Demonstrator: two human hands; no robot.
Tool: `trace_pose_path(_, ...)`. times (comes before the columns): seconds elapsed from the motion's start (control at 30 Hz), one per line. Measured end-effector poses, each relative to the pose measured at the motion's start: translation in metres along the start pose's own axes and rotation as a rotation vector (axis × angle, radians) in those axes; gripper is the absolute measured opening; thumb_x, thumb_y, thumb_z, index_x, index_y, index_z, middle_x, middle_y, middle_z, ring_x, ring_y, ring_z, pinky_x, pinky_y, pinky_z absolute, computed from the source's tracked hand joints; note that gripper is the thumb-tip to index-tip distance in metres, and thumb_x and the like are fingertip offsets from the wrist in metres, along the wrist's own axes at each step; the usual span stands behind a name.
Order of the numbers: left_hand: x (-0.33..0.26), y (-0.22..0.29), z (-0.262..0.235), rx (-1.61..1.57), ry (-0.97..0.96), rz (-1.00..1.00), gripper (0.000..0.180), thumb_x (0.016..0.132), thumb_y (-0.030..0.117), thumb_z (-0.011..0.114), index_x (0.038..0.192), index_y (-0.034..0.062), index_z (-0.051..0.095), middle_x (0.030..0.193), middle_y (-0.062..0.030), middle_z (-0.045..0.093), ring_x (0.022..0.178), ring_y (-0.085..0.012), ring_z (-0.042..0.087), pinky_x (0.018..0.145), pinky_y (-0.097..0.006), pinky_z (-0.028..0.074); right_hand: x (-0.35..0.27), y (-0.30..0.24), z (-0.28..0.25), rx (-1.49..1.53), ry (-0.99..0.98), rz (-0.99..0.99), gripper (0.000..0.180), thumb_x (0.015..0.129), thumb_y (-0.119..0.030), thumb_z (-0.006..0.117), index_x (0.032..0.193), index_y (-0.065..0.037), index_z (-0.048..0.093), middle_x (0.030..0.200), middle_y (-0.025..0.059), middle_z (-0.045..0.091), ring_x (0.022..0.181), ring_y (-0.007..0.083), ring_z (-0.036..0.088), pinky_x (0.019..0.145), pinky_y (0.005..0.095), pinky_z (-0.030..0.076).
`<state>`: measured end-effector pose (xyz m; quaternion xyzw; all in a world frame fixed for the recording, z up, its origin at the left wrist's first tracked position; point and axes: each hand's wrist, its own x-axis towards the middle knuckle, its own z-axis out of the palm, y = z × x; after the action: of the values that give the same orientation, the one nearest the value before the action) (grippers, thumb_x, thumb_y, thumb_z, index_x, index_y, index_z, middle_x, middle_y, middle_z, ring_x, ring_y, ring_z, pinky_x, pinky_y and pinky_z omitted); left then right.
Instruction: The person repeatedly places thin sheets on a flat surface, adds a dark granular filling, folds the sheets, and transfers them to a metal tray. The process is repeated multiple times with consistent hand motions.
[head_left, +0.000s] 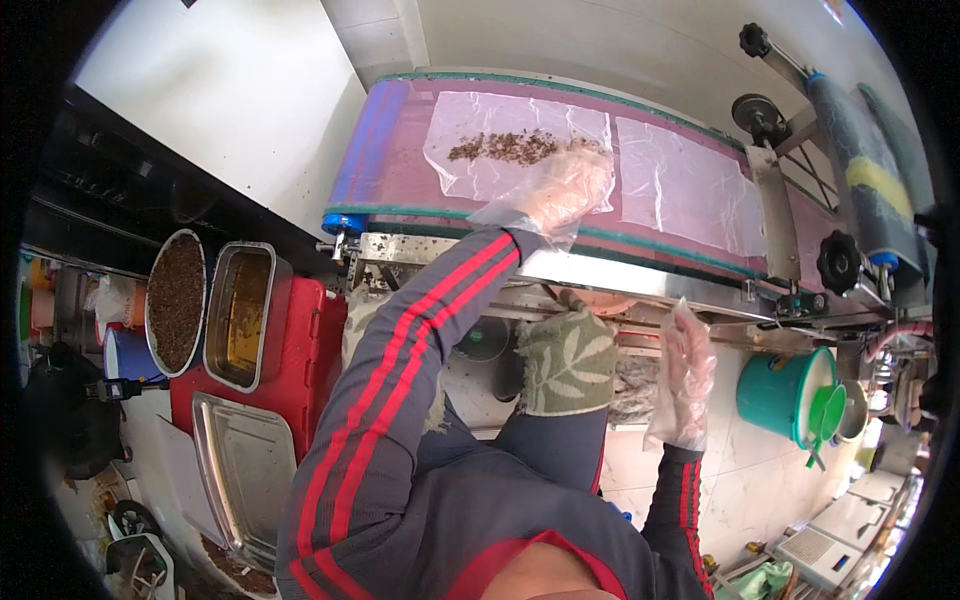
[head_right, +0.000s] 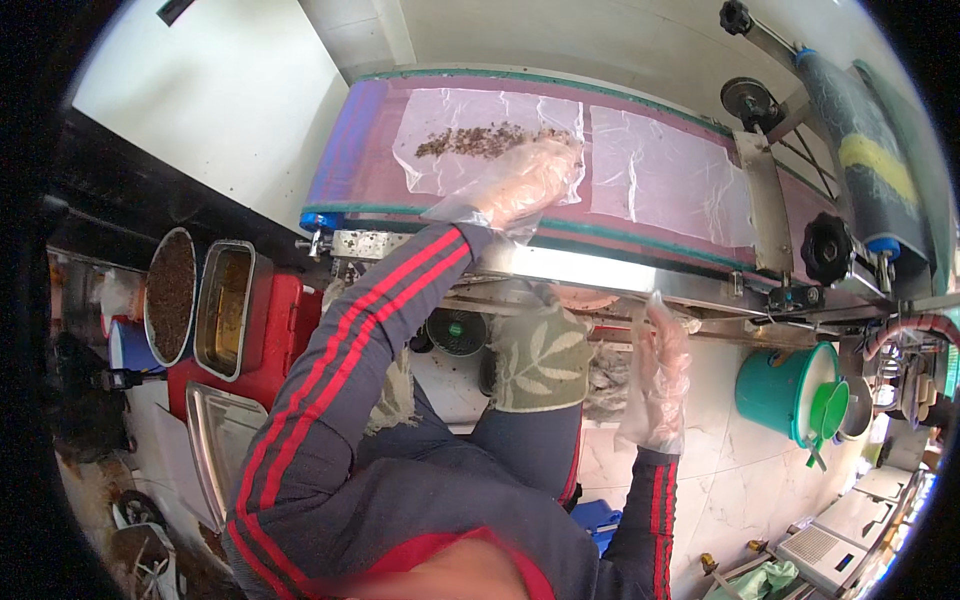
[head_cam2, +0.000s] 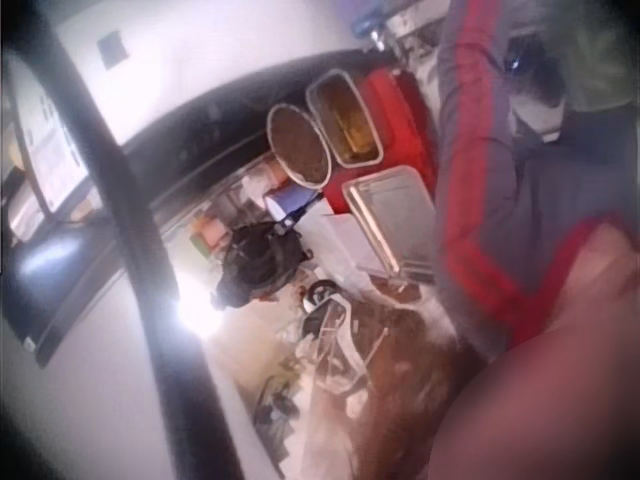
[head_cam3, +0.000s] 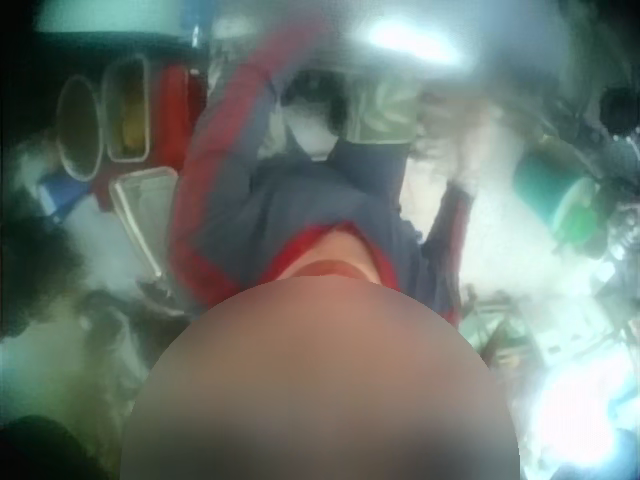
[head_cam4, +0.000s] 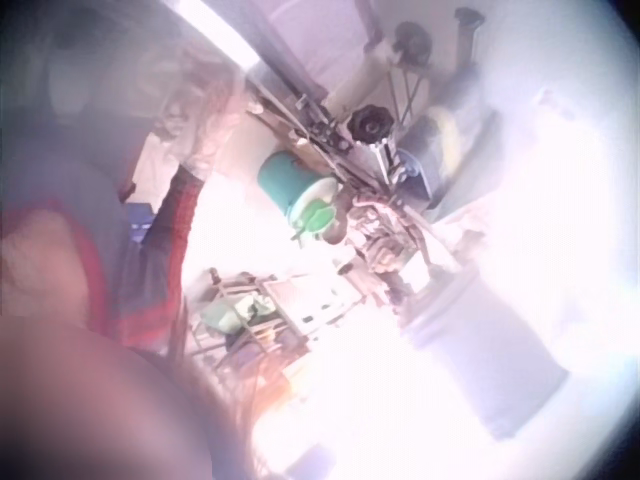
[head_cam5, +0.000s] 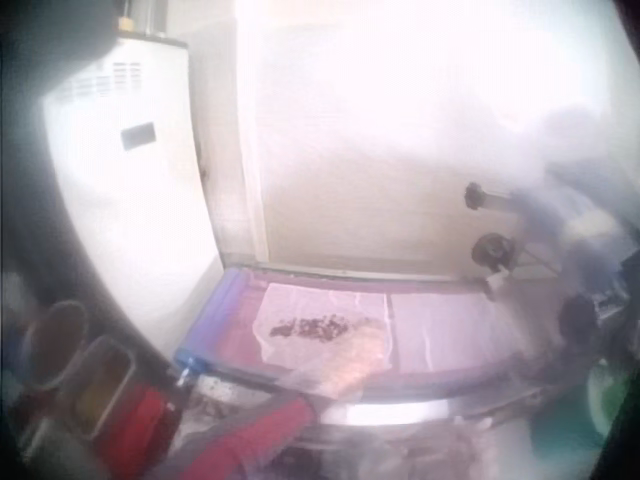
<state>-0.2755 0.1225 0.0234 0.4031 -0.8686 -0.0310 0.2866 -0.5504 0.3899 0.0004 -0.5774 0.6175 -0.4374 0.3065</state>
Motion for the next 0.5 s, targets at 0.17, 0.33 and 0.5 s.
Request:
trace_pose_path(0.17, -0.022, -0.099, -0.044, -0.114, 0.249, -0.254, 0.033, 0.105, 0.023, 0.052, 0.123, 0.0045, 0.073, 0.122, -0.0217, 0.074, 0.117, -0.0428, 0.068, 0.102, -0.053, 0.051, 0.113, -0.070, 0.042, -0.402, -0.044, -0.313, 0.037, 0.099, -0.002, 0.064, 0.135, -0.004, 0.066, 0.130, 0.0189, 0.066, 0.123, 0.0367, 0.065, 0.102, 0.0416, 0.054)
trace_pose_path(0.33, -0.046, -0.203, -0.078, 0.332, 0.187, -0.662, 0.026, 0.099, 0.023, 0.058, 0.108, 0.0046, 0.074, 0.108, -0.0209, 0.075, 0.100, -0.0423, 0.072, 0.088, -0.051, 0.057, 0.252, -0.073, 0.122, -0.457, 0.029, -0.650, 0.032, 0.097, -0.016, 0.068, 0.126, -0.004, 0.069, 0.122, 0.0202, 0.070, 0.115, 0.0412, 0.067, 0.101, 0.0496, 0.054)
trace_pose_path(0.5, -0.023, -0.200, -0.051, 0.182, 0.051, -0.146, 0.020, 0.096, 0.024, 0.066, 0.105, 0.0088, 0.077, 0.104, -0.0150, 0.078, 0.093, -0.0341, 0.077, 0.082, -0.046, 0.061, 0.341, -0.073, 0.197, -0.785, -0.139, -0.344, 0.039, 0.096, -0.035, 0.070, 0.121, -0.006, 0.074, 0.119, 0.0223, 0.074, 0.118, 0.0414, 0.068, 0.101, 0.0493, 0.054)
